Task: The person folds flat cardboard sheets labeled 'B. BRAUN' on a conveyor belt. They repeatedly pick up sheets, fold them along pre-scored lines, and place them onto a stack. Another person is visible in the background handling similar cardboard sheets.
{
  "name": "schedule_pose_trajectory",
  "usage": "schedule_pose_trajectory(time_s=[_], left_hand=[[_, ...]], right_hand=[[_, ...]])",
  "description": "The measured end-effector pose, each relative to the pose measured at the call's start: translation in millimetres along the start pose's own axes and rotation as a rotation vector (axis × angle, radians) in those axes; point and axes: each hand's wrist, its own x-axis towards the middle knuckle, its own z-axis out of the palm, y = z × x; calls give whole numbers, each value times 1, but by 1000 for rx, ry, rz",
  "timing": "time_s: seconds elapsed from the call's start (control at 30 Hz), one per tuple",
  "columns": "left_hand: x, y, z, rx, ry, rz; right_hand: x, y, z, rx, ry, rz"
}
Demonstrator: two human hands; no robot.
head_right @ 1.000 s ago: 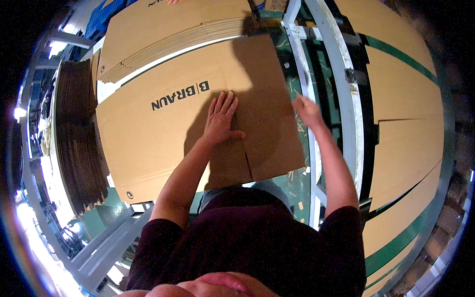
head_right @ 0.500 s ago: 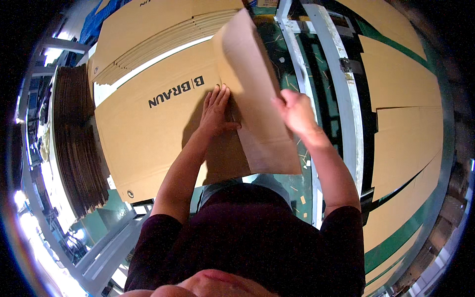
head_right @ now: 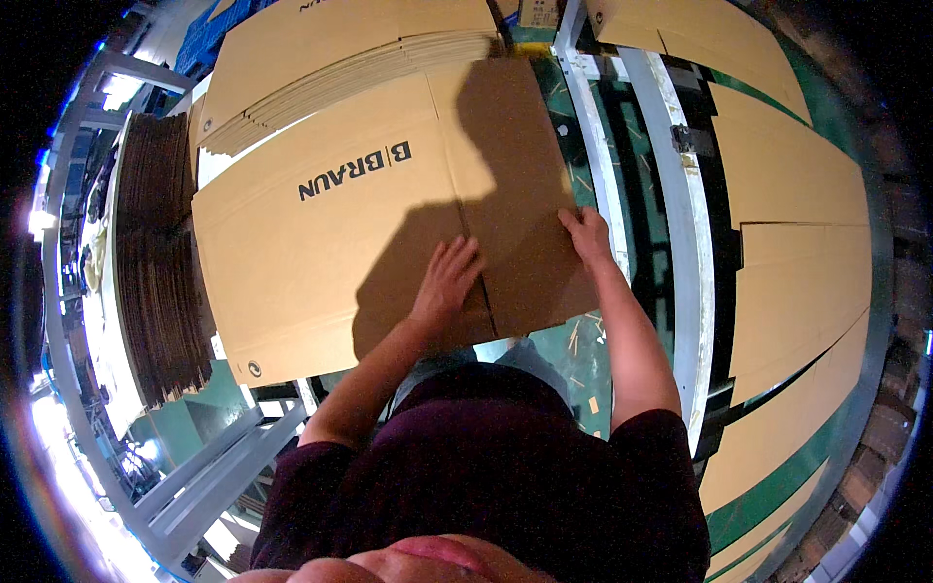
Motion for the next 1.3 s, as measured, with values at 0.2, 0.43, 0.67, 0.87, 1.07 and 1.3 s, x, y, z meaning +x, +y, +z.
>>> schedule_pose_trajectory(time_s=[0.2, 0.43, 0.67, 0.87, 1.07, 1.3], left_hand=[[-49, 30, 35, -83, 111, -6], [-47, 35, 48, 46, 196, 48], [-43, 33, 59, 132, 210, 94], [-43, 29, 64, 243, 177, 92], [-39, 35, 49, 309, 120, 118], [-43, 23, 45, 165, 178, 200]], right_hand=[[-7, -9, 7, -87, 70, -45], [-1, -2, 13, -229, 160, -79], [4, 14, 20, -209, 290, -149], [-10, 2, 24, -187, 296, -137], [-98, -36, 28, -475, 321, -984], [-192, 29, 28, -396, -506, -655]])
